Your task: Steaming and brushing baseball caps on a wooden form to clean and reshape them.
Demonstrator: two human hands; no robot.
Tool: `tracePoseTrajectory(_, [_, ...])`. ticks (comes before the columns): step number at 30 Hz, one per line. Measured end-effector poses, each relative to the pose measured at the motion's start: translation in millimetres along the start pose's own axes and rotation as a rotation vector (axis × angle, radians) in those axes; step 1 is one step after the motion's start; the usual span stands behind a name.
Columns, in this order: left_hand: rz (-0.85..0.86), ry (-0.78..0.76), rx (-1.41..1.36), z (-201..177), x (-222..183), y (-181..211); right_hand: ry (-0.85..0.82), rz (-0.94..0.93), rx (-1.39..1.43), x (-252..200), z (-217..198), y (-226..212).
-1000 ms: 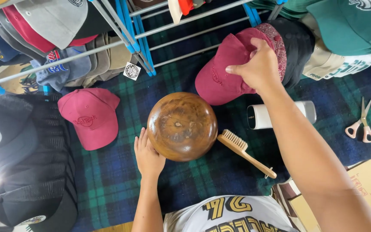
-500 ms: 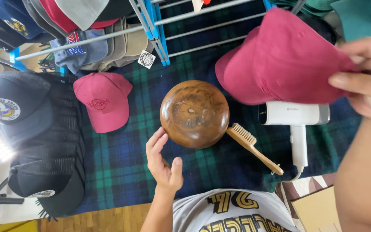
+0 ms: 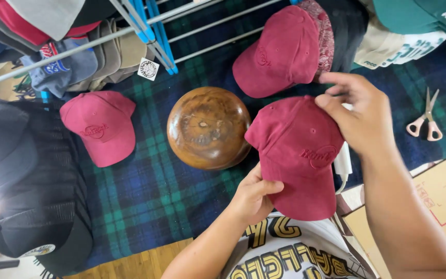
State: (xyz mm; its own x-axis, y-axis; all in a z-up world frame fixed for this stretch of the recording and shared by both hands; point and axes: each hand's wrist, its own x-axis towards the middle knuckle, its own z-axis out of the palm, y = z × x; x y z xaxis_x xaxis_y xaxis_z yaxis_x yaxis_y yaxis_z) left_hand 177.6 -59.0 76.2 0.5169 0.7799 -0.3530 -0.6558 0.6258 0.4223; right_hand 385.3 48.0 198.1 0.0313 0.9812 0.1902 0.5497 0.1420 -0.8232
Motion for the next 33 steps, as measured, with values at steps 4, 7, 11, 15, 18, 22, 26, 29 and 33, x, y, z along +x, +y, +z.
tracePoseTrajectory(4, [0.003,-0.033,-0.150,4,26,-3,0.341,-0.084,0.118,-63,-6,14])
tracePoseTrajectory(7, [0.036,-0.093,-0.282,18,35,-1,0.455,-0.374,0.207,-101,-6,26])
tracePoseTrajectory(11, [0.294,-0.341,0.287,60,26,18,0.112,-0.560,-0.223,-120,-12,31])
tracePoseTrajectory(15, [0.880,-0.125,1.782,101,27,44,0.389,0.145,-0.135,-146,-12,71])
tracePoseTrajectory(18, [0.692,-0.115,1.807,95,30,37,0.333,0.307,0.665,-129,-4,86])
tracePoseTrajectory(22, [0.537,-0.073,1.840,85,24,33,0.255,0.379,0.883,-127,5,101])
tracePoseTrajectory(26, [0.236,-0.119,1.601,80,10,44,0.190,0.295,0.772,-126,11,98])
tracePoseTrajectory(29, [0.151,-0.045,1.363,65,3,43,0.140,0.356,0.437,-119,4,84])
tracePoseTrajectory(33, [0.213,0.059,1.260,59,-6,39,0.231,0.118,-0.152,-111,9,54])
